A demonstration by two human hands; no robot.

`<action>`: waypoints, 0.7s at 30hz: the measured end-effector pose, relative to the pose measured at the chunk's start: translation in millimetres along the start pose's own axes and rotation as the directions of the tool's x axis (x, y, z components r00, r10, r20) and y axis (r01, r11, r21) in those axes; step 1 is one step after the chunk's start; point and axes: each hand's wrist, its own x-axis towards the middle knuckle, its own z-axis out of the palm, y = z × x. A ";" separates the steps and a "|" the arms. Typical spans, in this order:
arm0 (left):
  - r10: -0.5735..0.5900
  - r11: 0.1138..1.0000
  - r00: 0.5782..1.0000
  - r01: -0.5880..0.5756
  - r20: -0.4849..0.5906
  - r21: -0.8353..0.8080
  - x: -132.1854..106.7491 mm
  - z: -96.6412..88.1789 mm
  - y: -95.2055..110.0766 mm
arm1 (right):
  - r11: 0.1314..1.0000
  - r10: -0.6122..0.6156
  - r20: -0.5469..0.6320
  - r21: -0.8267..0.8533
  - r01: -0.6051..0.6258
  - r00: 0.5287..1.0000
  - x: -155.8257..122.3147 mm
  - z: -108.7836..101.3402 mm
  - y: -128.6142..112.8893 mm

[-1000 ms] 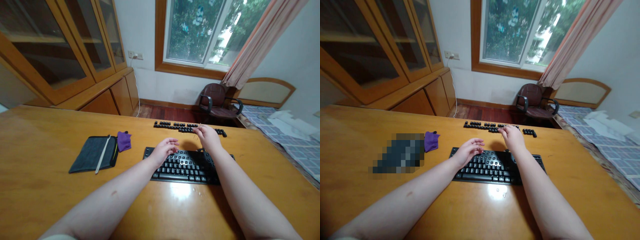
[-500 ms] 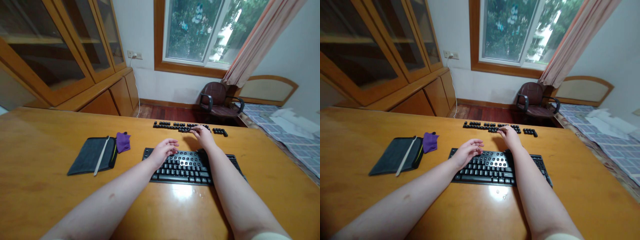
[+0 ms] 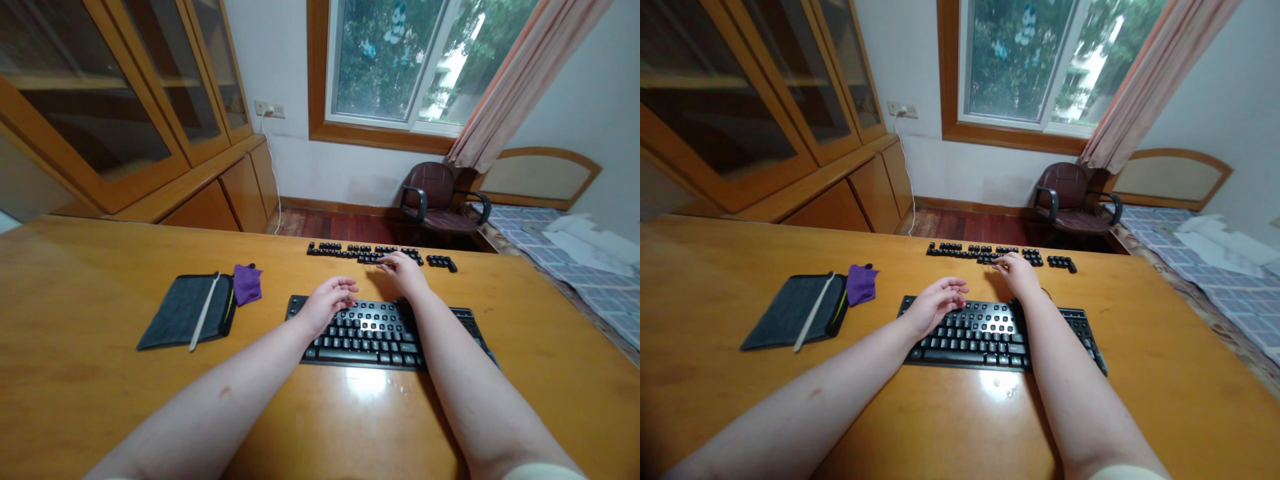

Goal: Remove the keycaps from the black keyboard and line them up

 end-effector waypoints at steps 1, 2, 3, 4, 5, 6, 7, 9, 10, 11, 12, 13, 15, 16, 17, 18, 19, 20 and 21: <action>0.000 1.000 1.000 0.000 0.000 0.001 -0.2 0.2 0.2 | 1.000 0.004 -0.004 0.000 -0.004 1.000 0.0 0.0 -0.1; 0.000 1.000 1.000 0.000 -0.001 0.000 -0.3 0.5 0.4 | 1.000 0.004 -0.007 0.000 -0.004 1.000 -0.2 0.0 -0.4; -0.001 1.000 1.000 0.001 0.000 -0.001 -0.3 0.6 0.6 | 1.000 0.003 -0.010 0.002 -0.003 1.000 -0.3 -0.1 -0.7; -0.003 1.000 1.000 0.003 0.002 -0.002 -0.3 0.8 0.8 | 1.000 0.000 -0.014 0.004 0.000 1.000 -0.5 -0.3 -1.1; -0.005 1.000 1.000 0.005 0.004 -0.003 -0.3 0.9 0.9 | 1.000 -0.004 -0.018 0.006 0.004 1.000 -0.6 -0.4 -1.5; -0.006 1.000 1.000 0.006 0.005 -0.002 -0.3 1.0 1.0 | 1.000 -0.008 -0.022 0.008 0.008 1.000 -0.7 -0.6 -1.9; -0.007 1.000 1.000 0.007 0.004 -0.001 -0.3 1.1 1.0 | 1.000 -0.010 -0.026 0.010 0.010 1.000 -0.8 -0.8 -2.1; -0.007 1.000 1.000 0.007 0.002 0.001 -0.6 1.5 1.1 | 1.000 -0.011 -0.029 0.008 0.011 1.000 -0.7 -1.2 -2.4; -0.005 1.000 1.000 0.005 0.000 0.001 -0.7 1.6 1.2 | 1.000 -0.010 -0.030 0.007 0.010 1.000 -0.7 -1.4 -2.4; -0.004 1.000 1.000 0.004 0.000 0.001 -0.8 1.8 1.2 | 1.000 -0.007 -0.031 0.007 0.007 0.999 -0.6 -1.4 -2.3; -0.002 1.000 1.000 0.002 0.000 0.001 -0.8 1.9 1.1 | 1.000 -0.006 -0.029 0.009 0.006 1.000 -0.7 -1.3 -2.3; -0.002 1.000 1.000 0.002 0.002 0.002 -0.8 1.9 1.1 | 1.000 -0.004 -0.027 0.010 0.005 1.000 -0.7 -1.0 -2.3; -0.003 1.000 1.000 0.003 0.004 0.004 -0.6 1.9 1.2 | 1.000 -0.003 -0.030 0.015 0.004 1.000 -1.0 -0.5 -2.9; -0.004 1.000 1.000 0.004 0.004 0.005 -0.5 1.8 1.4 | 1.000 -0.002 -0.037 0.017 0.003 0.999 -1.1 -0.7 -3.7; -0.002 1.000 1.000 0.002 0.004 0.003 -0.5 1.8 1.6 | 1.000 -0.001 -0.046 0.020 0.001 0.999 -1.1 -1.5 -4.9; 0.002 1.000 1.000 -0.002 0.003 0.002 -0.7 2.0 1.9 | 1.000 0.001 -0.058 0.025 0.000 0.998 -1.1 -3.3 -6.7; 0.010 1.000 1.000 -0.010 -0.001 0.003 -1.1 2.2 2.0 | 0.999 0.002 -0.067 0.033 0.000 0.998 -1.1 -6.4 -9.3; 0.024 1.000 1.000 -0.024 -0.011 0.015 -1.7 2.6 2.0 | 0.999 0.001 -0.068 0.046 0.002 0.998 -1.1 -11.0 -12.8; 0.048 0.998 0.998 -0.047 -0.027 0.044 -2.7 3.2 1.6 | 0.998 0.001 -0.060 0.064 0.002 0.998 -1.3 -17.1 -17.3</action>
